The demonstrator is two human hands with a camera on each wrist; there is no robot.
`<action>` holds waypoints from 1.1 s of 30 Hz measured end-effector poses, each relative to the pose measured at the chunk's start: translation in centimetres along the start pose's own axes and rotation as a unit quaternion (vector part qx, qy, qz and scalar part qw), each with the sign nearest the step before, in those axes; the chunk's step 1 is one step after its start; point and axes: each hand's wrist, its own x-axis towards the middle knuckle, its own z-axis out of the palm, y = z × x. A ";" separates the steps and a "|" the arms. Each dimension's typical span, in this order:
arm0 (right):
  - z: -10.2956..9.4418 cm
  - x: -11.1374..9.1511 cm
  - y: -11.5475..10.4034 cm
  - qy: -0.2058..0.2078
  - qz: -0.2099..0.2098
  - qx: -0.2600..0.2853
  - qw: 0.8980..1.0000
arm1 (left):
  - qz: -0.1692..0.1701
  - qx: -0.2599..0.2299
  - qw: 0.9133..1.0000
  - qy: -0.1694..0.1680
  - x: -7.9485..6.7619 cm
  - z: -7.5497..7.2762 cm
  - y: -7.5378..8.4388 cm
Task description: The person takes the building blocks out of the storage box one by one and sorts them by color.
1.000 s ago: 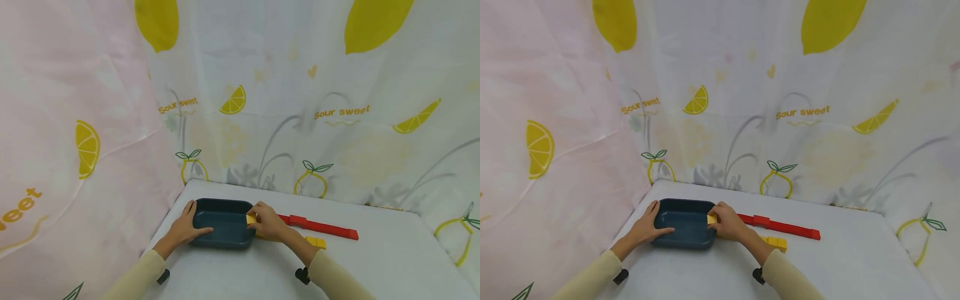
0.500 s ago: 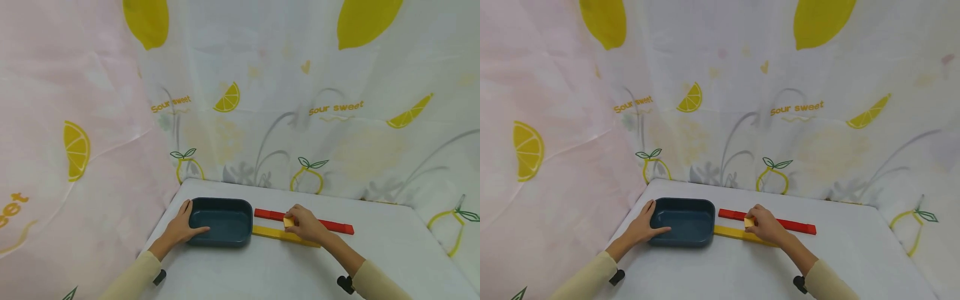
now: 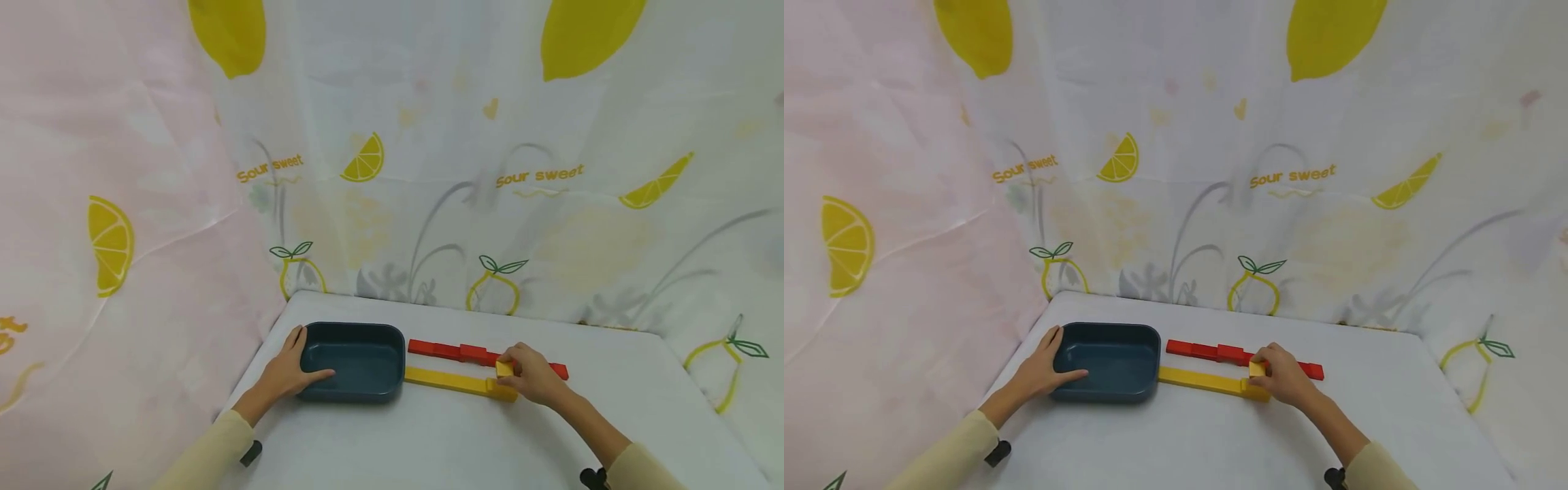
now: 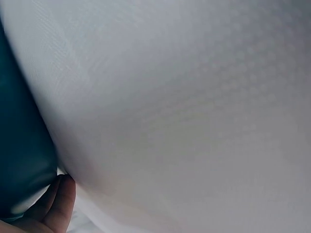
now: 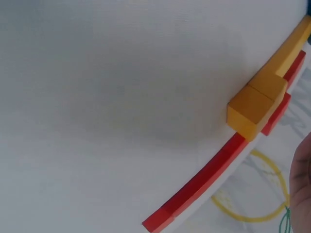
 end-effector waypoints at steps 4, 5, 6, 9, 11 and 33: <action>-0.2 -0.7 0.8 0.015 -0.002 -0.011 1.000 | 0.002 0.002 1.000 -0.002 0.0 0.1 -0.2; -0.2 -0.8 1.0 0.017 0.002 -0.013 1.000 | 0.002 0.003 1.000 -0.002 0.0 0.2 -0.2; -0.2 -1.0 1.2 0.017 0.008 -0.014 1.000 | 0.002 0.003 1.000 -0.003 0.0 0.1 -0.2; 0.0 -1.6 1.9 0.019 0.028 -0.012 0.999 | 0.003 0.003 1.000 -0.004 0.0 -0.1 -0.2; 0.2 -1.9 2.4 0.024 0.036 -0.008 0.999 | 0.006 0.004 1.000 -0.003 0.0 -0.2 -0.1; 1.7 -3.2 6.4 -0.029 0.116 0.009 0.993 | 0.026 -0.003 1.000 0.003 0.5 0.6 0.6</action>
